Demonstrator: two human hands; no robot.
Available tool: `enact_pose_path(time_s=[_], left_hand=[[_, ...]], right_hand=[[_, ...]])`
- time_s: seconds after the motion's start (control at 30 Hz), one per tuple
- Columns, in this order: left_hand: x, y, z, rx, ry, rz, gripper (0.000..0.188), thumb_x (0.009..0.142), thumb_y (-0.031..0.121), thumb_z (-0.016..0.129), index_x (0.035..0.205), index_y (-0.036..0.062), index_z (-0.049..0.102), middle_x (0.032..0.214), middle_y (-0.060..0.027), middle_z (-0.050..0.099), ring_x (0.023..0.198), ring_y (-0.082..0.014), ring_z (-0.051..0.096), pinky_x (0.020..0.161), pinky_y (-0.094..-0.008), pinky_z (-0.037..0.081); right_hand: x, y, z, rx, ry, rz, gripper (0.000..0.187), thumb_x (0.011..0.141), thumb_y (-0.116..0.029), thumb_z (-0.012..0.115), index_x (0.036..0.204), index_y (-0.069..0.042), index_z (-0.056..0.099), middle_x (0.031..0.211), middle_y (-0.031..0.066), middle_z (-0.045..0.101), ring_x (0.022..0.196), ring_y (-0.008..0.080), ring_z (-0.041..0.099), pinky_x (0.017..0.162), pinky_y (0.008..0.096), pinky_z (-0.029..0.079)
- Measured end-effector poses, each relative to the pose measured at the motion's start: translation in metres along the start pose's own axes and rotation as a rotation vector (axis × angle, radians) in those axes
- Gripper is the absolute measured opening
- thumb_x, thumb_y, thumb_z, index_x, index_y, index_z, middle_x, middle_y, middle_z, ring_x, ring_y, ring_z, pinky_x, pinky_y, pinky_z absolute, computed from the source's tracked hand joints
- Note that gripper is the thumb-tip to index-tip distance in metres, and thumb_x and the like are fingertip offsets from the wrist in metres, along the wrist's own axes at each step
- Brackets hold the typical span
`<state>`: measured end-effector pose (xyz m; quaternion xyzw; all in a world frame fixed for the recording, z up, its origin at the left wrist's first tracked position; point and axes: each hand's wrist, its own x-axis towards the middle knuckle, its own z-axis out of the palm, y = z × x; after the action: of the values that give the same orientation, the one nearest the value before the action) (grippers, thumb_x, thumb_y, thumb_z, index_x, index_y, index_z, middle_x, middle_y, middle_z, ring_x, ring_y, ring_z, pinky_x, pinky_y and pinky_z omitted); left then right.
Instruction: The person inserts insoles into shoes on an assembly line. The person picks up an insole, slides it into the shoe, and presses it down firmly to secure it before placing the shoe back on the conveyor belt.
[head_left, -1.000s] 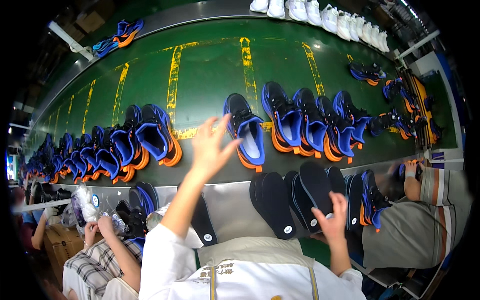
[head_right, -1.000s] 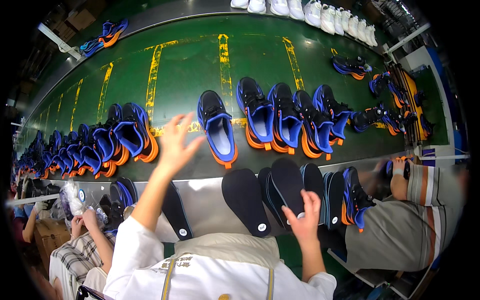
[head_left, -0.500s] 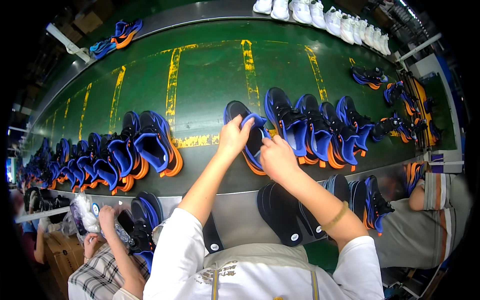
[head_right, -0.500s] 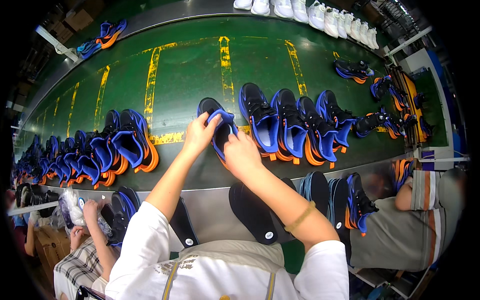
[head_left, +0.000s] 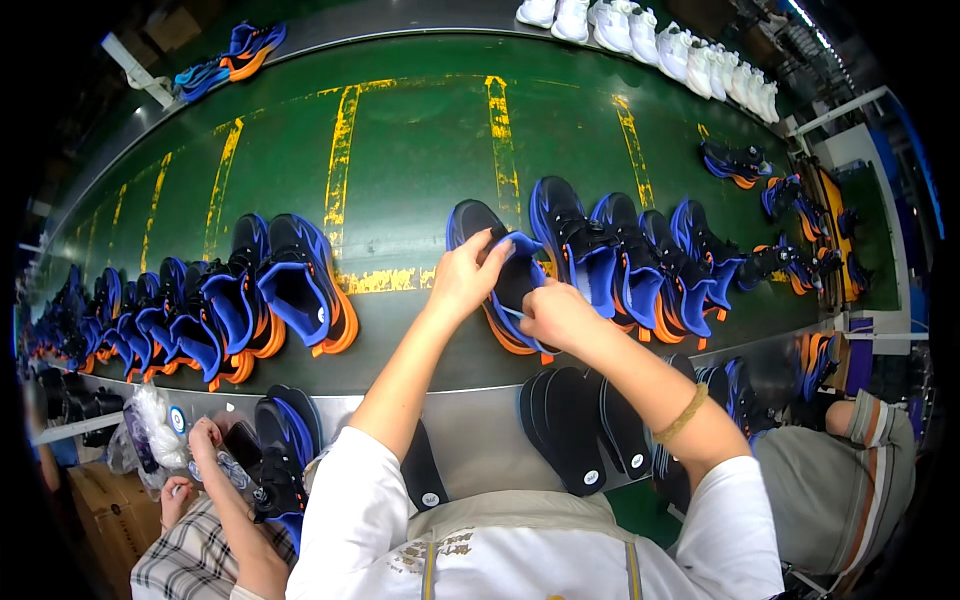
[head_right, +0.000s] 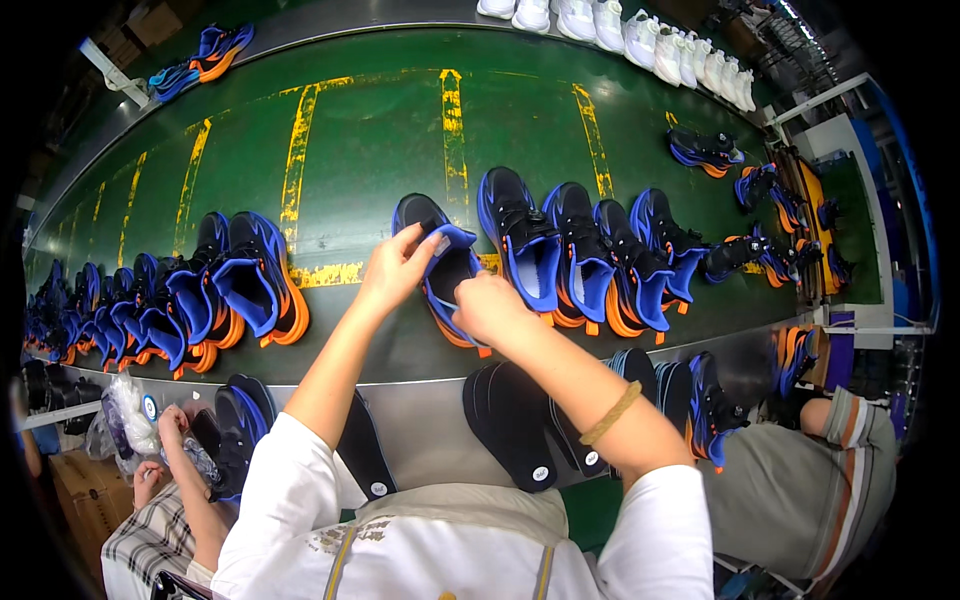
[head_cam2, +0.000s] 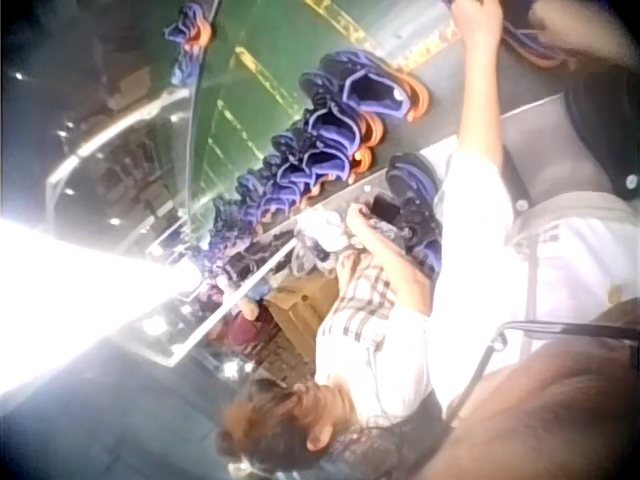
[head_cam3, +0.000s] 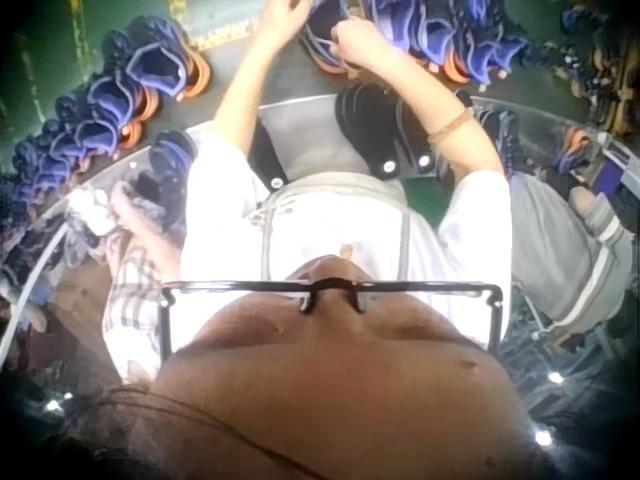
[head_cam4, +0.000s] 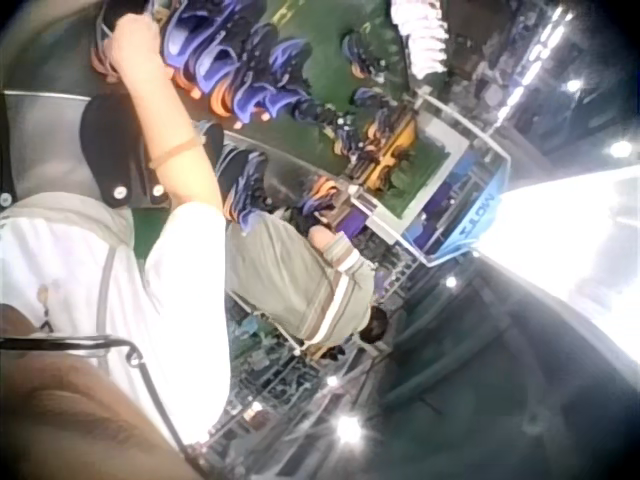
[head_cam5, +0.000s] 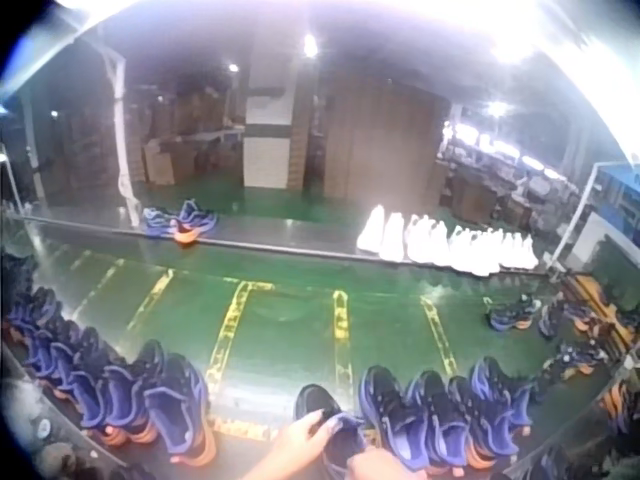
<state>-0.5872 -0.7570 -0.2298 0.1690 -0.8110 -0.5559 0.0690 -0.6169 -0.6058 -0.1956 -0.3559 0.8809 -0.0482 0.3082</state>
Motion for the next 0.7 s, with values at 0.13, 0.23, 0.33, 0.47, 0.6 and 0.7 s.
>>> enact_pose_path(time_s=[0.13, 0.23, 0.33, 0.47, 0.6, 0.7], left_hand=[[0.003, 0.003, -0.007, 0.032, -0.184, -0.078, 0.030, 0.084, 0.032, 0.055, 0.090, 0.0027, 0.057, 0.064, -0.0135, 0.056, 0.060, -0.0200, 0.054, 0.057, -0.0325, 0.044], [-0.001, 0.000, -0.003, 0.023, -0.105, 0.019, 0.027, 0.086, 0.030, 0.054, 0.083, 0.0024, 0.055, 0.060, -0.0111, 0.050, 0.055, -0.0136, 0.046, 0.054, -0.0305, 0.041], [-0.001, -0.004, -0.002, 0.006, -0.087, 0.046, 0.026, 0.087, 0.028, 0.052, 0.085, 0.0021, 0.055, 0.060, -0.0121, 0.048, 0.056, -0.0148, 0.045, 0.055, -0.0298, 0.041], [-0.004, -0.010, -0.002, -0.032, -0.147, 0.052, 0.024, 0.088, 0.026, 0.051, 0.087, 0.0018, 0.055, 0.064, -0.0130, 0.049, 0.060, -0.0140, 0.045, 0.058, -0.0287, 0.041], [-0.001, -0.006, -0.006, -0.071, -0.199, 0.014, 0.025, 0.088, 0.026, 0.051, 0.088, 0.0015, 0.055, 0.066, -0.0127, 0.051, 0.062, -0.0129, 0.045, 0.059, -0.0278, 0.041], [-0.001, -0.008, 0.001, -0.080, -0.212, -0.013, 0.025, 0.088, 0.026, 0.052, 0.089, 0.0013, 0.056, 0.067, -0.0114, 0.053, 0.062, -0.0119, 0.046, 0.059, -0.0278, 0.041]], right_hand=[[0.016, 0.003, 0.026, -0.084, 0.159, -0.096, 0.018, 0.073, -0.013, 0.055, 0.082, -0.001, 0.065, 0.095, 0.0220, 0.054, 0.089, 0.0329, 0.057, 0.076, 0.0409, 0.047], [0.033, 0.003, 0.040, -0.114, 0.129, -0.056, 0.020, 0.079, -0.012, 0.049, 0.086, 0.000, 0.064, 0.100, 0.0206, 0.051, 0.098, 0.0323, 0.053, 0.082, 0.0399, 0.045], [0.036, 0.004, 0.039, -0.119, 0.017, -0.013, 0.025, 0.083, -0.015, 0.046, 0.092, 0.002, 0.062, 0.110, 0.0203, 0.047, 0.105, 0.0330, 0.048, 0.089, 0.0396, 0.041], [0.050, 0.005, 0.034, -0.356, -0.260, 0.040, 0.036, 0.084, -0.018, 0.045, 0.111, 0.002, 0.057, 0.128, 0.0197, 0.038, 0.114, 0.0319, 0.042, 0.093, 0.0378, 0.038], [0.061, 0.006, 0.038, -0.547, -0.430, -0.025, 0.037, 0.083, -0.019, 0.051, 0.115, -0.003, 0.056, 0.132, 0.0143, 0.038, 0.115, 0.0263, 0.042, 0.092, 0.0347, 0.038], [0.063, 0.013, 0.041, -0.753, -0.403, -0.193, 0.034, 0.083, -0.020, 0.046, 0.108, -0.002, 0.060, 0.119, 0.0136, 0.050, 0.110, 0.0279, 0.046, 0.087, 0.0349, 0.040]])
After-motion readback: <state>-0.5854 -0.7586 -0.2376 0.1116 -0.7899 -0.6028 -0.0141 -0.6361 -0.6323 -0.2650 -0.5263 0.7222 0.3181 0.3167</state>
